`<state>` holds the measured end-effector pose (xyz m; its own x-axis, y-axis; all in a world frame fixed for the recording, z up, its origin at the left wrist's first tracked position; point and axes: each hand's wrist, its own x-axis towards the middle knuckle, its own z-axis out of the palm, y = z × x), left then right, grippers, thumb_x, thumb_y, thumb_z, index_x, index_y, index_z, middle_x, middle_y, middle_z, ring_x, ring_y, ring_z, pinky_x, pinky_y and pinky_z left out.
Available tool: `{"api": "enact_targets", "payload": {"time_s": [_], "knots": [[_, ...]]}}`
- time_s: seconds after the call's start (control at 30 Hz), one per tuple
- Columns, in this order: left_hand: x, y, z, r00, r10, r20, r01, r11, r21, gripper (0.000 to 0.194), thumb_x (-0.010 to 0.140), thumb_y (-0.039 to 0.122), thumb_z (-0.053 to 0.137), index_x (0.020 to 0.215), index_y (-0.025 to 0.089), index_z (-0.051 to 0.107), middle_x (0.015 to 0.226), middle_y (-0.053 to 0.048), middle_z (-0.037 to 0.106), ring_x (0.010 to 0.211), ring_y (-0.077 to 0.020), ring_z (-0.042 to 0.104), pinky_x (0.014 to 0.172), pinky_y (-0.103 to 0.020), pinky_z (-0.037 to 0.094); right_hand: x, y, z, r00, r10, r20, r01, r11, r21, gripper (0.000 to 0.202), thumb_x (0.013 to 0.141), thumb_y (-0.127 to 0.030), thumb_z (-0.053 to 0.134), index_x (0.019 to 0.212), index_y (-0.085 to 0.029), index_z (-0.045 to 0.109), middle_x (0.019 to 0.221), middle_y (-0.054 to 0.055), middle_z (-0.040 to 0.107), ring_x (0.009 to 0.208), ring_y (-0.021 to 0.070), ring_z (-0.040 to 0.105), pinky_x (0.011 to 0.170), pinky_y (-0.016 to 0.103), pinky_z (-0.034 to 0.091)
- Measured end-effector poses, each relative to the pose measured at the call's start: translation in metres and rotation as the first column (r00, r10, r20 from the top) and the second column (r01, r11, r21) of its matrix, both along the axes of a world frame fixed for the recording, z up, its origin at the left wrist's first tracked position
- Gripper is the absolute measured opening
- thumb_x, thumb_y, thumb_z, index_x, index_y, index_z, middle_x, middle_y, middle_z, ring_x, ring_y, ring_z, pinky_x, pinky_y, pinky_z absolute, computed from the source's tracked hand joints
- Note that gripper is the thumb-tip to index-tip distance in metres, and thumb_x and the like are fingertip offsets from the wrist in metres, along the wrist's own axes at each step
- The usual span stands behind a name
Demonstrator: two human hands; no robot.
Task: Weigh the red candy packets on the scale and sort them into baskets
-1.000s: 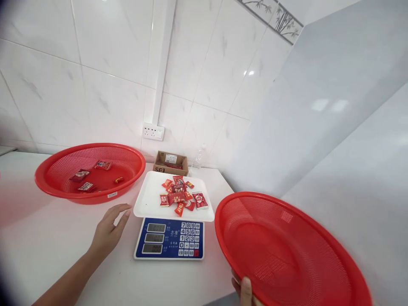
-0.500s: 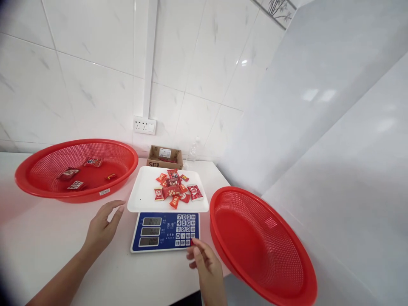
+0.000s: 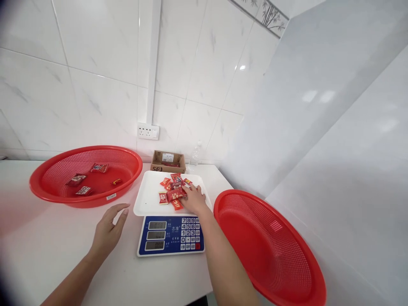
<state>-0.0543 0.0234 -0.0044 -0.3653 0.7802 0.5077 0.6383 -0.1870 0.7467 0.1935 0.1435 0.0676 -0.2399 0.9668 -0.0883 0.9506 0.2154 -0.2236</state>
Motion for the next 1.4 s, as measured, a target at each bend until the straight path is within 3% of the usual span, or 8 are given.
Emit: {"api": "enact_targets", "payload": {"time_s": [0.33, 0.57, 0.7, 0.87, 1.0, 1.1, 1.27, 1.4], "knots": [[0.001, 0.000, 0.001, 0.999, -0.025, 0.020, 0.025, 1.000, 0.018, 0.033, 0.084, 0.046, 0.043, 0.096, 0.022, 0.062, 0.098, -0.007, 0.066, 0.095, -0.0216, 0.060, 0.078, -0.033, 0.050, -0.011, -0.005, 0.002, 0.995, 0.017, -0.094, 0.005, 0.975, 0.222, 0.037, 0.079, -0.015, 0.047, 0.112, -0.028, 0.055, 0.113, 0.006, 0.053, 0.091, 0.0185, 0.056, 0.074, 0.027, 0.042], [-0.002, 0.000, 0.001, 0.994, 0.004, 0.106, -0.001, 1.000, -0.028, 0.034, 0.084, 0.046, 0.044, 0.100, 0.022, 0.061, 0.103, -0.007, 0.065, 0.094, -0.0206, 0.060, 0.070, -0.030, 0.050, 0.035, -0.015, 0.056, 0.985, -0.076, -0.155, 0.130, 0.919, 0.373, 0.031, 0.078, -0.017, 0.051, 0.107, -0.025, 0.059, 0.103, 0.005, 0.057, 0.087, 0.0177, 0.057, 0.072, 0.026, 0.042], [-0.001, 0.001, 0.001, 0.993, 0.018, 0.119, -0.010, 0.998, -0.067, 0.035, 0.083, 0.047, 0.044, 0.100, 0.021, 0.061, 0.102, -0.007, 0.065, 0.092, -0.0213, 0.060, 0.060, -0.027, 0.048, 0.100, -0.026, 0.083, 0.987, -0.163, -0.001, 0.160, 0.966, 0.204, 0.029, 0.077, -0.020, 0.051, 0.103, -0.024, 0.062, 0.101, 0.006, 0.061, 0.084, 0.0183, 0.060, 0.070, 0.026, 0.044], [0.003, 0.000, 0.004, 0.993, 0.013, 0.121, -0.002, 0.996, -0.085, 0.036, 0.082, 0.048, 0.044, 0.101, 0.021, 0.061, 0.102, -0.007, 0.065, 0.092, -0.0216, 0.060, 0.054, -0.025, 0.046, 0.137, -0.028, 0.076, 0.989, -0.076, 0.127, 0.084, 0.995, -0.058, 0.038, 0.072, -0.024, 0.061, 0.110, -0.027, 0.063, 0.116, 0.006, 0.061, 0.092, 0.0231, 0.062, 0.075, 0.031, 0.047], [0.002, 0.000, 0.003, 0.992, 0.028, 0.120, -0.015, 0.994, -0.106, 0.037, 0.081, 0.049, 0.045, 0.101, 0.021, 0.061, 0.103, -0.007, 0.066, 0.092, -0.0216, 0.061, 0.056, -0.025, 0.048, 0.093, -0.008, 0.063, 0.994, 0.007, 0.108, -0.012, 0.999, 0.042, 0.049, 0.081, -0.028, 0.052, 0.130, -0.022, 0.049, 0.142, 0.010, 0.040, 0.118, 0.0250, 0.050, 0.097, 0.035, 0.038], [0.001, 0.001, 0.002, 0.991, 0.050, 0.128, -0.036, 0.993, -0.114, 0.038, 0.080, 0.049, 0.045, 0.101, 0.021, 0.060, 0.105, -0.008, 0.066, 0.091, -0.0219, 0.062, 0.054, -0.026, 0.048, 0.039, 0.018, 0.054, 0.979, 0.193, 0.060, -0.196, 0.978, 0.067, 0.048, 0.085, -0.031, 0.049, 0.132, -0.018, 0.046, 0.139, 0.009, 0.046, 0.125, 0.0225, 0.043, 0.103, 0.034, 0.031], [0.002, 0.001, 0.003, 0.989, 0.048, 0.137, -0.031, 0.992, -0.122, 0.039, 0.080, 0.051, 0.045, 0.099, 0.021, 0.061, 0.103, -0.008, 0.067, 0.091, -0.0221, 0.062, 0.051, -0.025, 0.048, -0.027, 0.060, 0.030, 0.991, 0.095, -0.096, -0.091, 0.995, 0.047, 0.051, 0.087, -0.033, 0.046, 0.135, -0.017, 0.040, 0.133, 0.012, 0.051, 0.121, 0.0237, 0.048, 0.095, 0.034, 0.038], [0.003, 0.001, 0.004, 0.988, 0.048, 0.144, -0.027, 0.990, -0.141, 0.040, 0.080, 0.052, 0.045, 0.099, 0.021, 0.061, 0.104, -0.008, 0.067, 0.092, -0.0220, 0.062, 0.049, -0.024, 0.047, -0.044, 0.074, 0.019, 0.978, 0.052, -0.204, -0.039, 0.997, 0.067, 0.051, 0.082, -0.025, 0.054, 0.131, -0.019, 0.042, 0.125, 0.010, 0.057, 0.114, 0.0220, 0.053, 0.088, 0.031, 0.042]]}}
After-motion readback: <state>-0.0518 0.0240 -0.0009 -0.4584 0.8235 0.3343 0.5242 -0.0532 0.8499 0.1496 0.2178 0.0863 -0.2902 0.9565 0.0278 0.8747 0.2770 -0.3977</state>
